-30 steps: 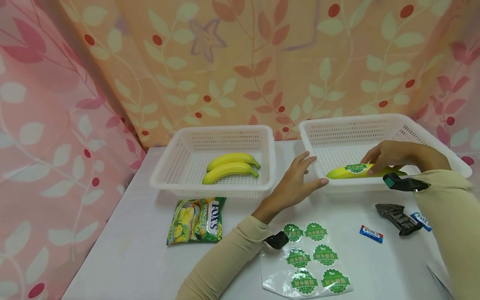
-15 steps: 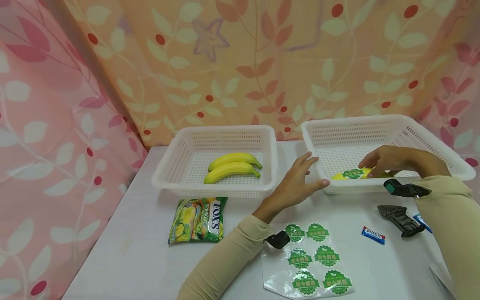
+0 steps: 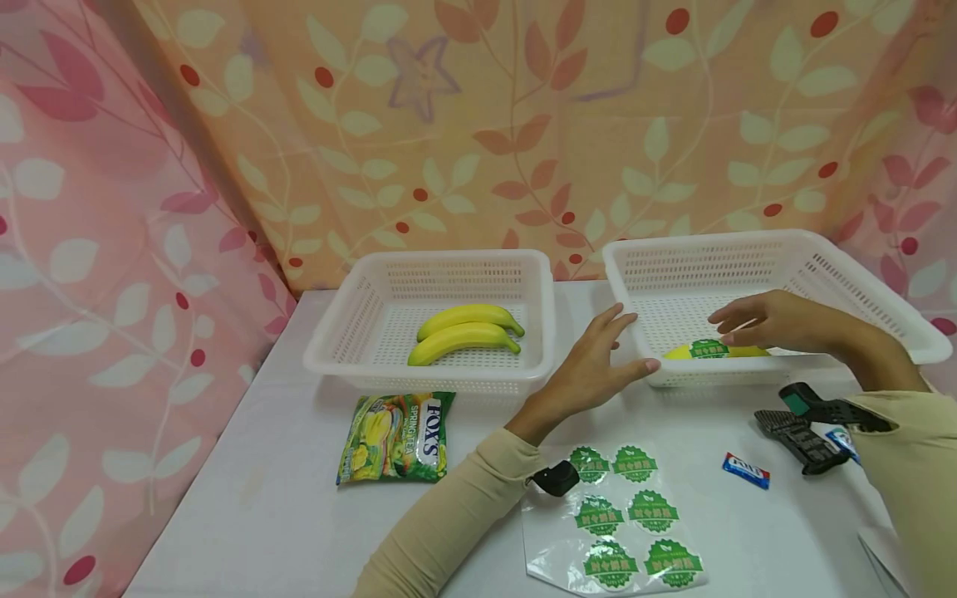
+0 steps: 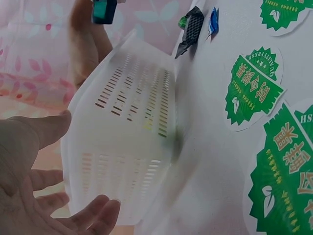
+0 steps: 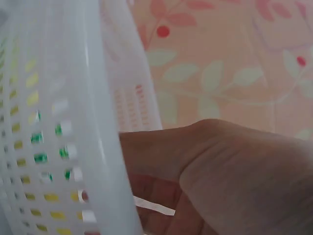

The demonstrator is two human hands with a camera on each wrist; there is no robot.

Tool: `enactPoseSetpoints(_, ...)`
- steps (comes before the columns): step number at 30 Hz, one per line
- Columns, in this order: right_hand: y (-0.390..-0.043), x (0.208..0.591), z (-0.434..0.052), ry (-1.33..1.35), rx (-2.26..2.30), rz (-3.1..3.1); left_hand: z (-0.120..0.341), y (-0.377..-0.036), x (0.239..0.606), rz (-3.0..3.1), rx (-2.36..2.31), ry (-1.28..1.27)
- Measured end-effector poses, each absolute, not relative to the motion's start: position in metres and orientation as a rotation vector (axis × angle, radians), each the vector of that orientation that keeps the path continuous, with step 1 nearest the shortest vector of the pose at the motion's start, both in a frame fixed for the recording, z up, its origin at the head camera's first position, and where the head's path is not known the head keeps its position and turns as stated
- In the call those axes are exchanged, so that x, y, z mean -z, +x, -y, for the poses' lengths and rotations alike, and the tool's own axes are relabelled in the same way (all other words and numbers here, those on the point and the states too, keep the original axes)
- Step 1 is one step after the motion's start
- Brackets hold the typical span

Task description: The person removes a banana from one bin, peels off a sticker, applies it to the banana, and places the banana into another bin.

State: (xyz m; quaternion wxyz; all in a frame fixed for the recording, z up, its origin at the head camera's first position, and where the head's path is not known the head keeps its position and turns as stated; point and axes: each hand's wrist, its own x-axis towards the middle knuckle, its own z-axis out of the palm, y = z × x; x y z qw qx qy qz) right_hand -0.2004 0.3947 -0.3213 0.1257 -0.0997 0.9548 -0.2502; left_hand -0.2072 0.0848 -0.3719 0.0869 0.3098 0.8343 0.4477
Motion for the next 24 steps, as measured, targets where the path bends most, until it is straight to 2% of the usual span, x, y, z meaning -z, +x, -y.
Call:
enactPoseSetpoints(12,-0.162,0.315,-0.342,-0.431,0.869,-2.838,-0.085,-0.205,0.370,-2.490,-1.329,0.925)
enactPoseSetpoints(24,-0.155,0.324,-0.326,-0.428,0.864,-2.868,-0.084,-0.199,0.363,-2.528,-1.258,0.957)
